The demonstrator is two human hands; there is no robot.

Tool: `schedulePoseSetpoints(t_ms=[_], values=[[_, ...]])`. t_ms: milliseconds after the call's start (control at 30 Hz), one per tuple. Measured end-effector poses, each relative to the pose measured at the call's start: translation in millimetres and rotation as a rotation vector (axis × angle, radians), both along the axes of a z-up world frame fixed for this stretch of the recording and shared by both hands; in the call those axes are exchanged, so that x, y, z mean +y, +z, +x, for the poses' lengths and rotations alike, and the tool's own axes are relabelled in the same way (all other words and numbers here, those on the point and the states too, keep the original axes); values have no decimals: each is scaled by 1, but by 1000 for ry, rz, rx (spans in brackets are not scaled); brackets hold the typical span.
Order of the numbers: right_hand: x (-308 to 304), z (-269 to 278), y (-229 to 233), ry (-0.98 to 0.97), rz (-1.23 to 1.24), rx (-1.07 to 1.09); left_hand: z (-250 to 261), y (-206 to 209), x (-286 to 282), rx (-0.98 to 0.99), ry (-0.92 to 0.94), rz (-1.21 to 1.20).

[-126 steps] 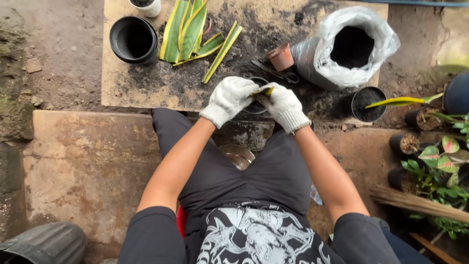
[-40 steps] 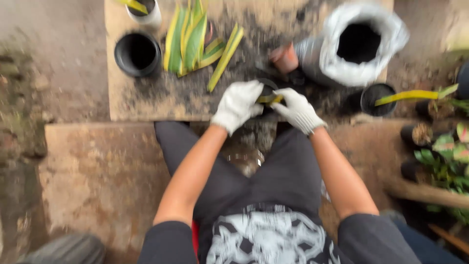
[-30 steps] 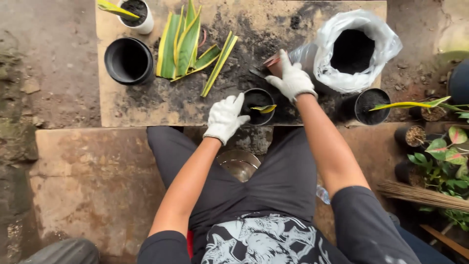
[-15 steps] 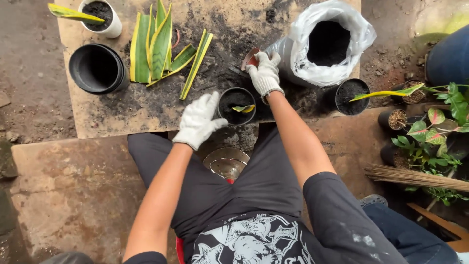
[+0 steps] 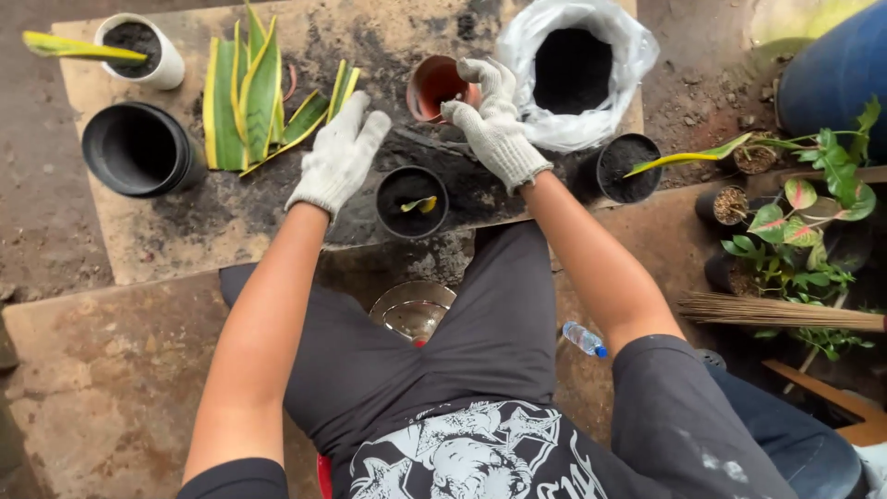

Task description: The person sits cross-legged on the ground and uses a small terracotta pot to scoop soil from a large bag into black plastic pots. They place plant cuttings into the pots and press the soil down around them with gloved hands.

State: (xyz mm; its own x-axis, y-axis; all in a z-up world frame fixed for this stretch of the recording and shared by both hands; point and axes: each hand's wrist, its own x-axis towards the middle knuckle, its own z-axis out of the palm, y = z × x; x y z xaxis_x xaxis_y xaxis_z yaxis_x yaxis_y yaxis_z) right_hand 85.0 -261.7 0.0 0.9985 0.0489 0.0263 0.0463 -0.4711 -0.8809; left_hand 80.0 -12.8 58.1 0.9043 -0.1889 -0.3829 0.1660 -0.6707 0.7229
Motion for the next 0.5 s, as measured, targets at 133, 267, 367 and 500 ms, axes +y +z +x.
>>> schedulePoseSetpoints(t_ms=[133,267,367,500], values=[[-26,0,26,32,96,-26,17,21,-37,15,-78,11],[-62,5,38,54,87,-95,39,28,-71,-96,-207,-73],[-88,1,59,-27,-24,-95,47,32,-97,-153,-310,-37],[-125,-13,87,-210,-230,-70,59,27,-130,-316,-481,-78]])
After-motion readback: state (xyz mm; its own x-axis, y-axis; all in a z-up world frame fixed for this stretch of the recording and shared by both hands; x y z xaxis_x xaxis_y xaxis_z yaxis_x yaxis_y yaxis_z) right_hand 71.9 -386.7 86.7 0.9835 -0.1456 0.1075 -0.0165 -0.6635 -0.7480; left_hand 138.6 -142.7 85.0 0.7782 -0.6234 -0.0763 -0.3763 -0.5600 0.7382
